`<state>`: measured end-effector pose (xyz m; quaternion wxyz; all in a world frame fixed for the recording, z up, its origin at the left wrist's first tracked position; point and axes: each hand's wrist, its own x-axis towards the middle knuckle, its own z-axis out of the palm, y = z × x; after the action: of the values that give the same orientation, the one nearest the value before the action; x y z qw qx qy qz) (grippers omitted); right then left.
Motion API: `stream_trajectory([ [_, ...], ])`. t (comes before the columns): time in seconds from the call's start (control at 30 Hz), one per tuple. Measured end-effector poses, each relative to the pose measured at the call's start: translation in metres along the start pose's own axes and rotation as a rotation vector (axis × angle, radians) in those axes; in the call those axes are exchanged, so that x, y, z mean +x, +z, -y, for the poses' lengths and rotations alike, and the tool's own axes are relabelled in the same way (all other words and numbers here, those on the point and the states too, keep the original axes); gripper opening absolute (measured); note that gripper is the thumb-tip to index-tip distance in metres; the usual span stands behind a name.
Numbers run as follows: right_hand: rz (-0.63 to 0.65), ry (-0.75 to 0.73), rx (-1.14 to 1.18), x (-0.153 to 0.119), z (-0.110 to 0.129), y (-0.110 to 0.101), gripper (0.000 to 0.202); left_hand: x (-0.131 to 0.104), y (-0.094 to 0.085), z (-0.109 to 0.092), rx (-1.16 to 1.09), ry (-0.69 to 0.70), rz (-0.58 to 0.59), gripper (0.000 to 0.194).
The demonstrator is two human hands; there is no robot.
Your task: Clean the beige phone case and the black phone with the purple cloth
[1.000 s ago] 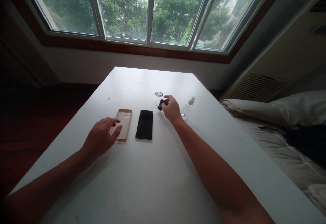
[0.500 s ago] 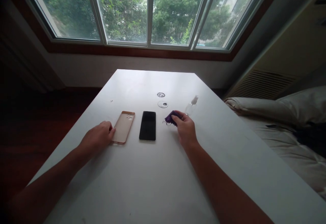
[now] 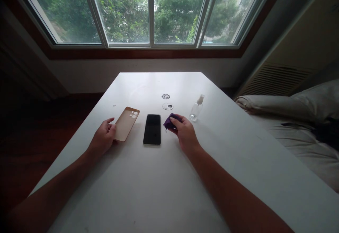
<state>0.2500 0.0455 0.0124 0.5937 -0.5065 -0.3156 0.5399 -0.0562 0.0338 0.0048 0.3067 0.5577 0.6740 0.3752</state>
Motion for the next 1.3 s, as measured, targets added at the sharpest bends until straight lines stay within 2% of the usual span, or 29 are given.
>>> stream_trajectory([
  [0.13,0.186,0.074,-0.006,-0.031,-0.002,0.019,0.044,-0.014,0.012,-0.011,-0.302,-0.113,0.104,0.050],
  [0.27,0.294,0.082,-0.030,-0.052,-0.004,0.030,0.049,-0.033,0.021,-0.024,-0.537,-0.184,0.254,0.043],
  [0.47,0.298,-0.037,-0.085,-0.059,-0.008,0.031,0.061,-0.059,0.029,-0.040,-0.764,-0.249,0.420,0.050],
  [0.6,0.306,-0.116,-0.125,-0.057,-0.011,0.030,0.055,-0.065,0.030,-0.045,-0.913,-0.307,0.508,0.058],
  [0.7,0.334,-0.234,-0.228,-0.056,-0.013,0.027,0.049,-0.063,0.031,-0.044,-0.966,-0.320,0.555,0.064],
  [0.87,0.328,-0.513,-0.591,-0.057,-0.018,0.023,0.042,-0.059,0.033,-0.037,-1.000,-0.415,0.676,0.073],
  [1.0,0.354,-0.667,-0.726,-0.060,-0.025,0.022,0.038,-0.055,0.031,-0.033,-1.052,-0.481,0.758,0.073],
  [1.17,0.309,-0.676,-0.738,-0.058,-0.027,0.023,0.039,-0.049,0.030,-0.029,-1.063,-0.492,0.847,0.055],
  [1.3,0.250,-0.635,-0.679,-0.041,-0.018,0.033,0.035,-0.047,0.031,-0.029,-0.990,-0.501,0.874,0.051],
])
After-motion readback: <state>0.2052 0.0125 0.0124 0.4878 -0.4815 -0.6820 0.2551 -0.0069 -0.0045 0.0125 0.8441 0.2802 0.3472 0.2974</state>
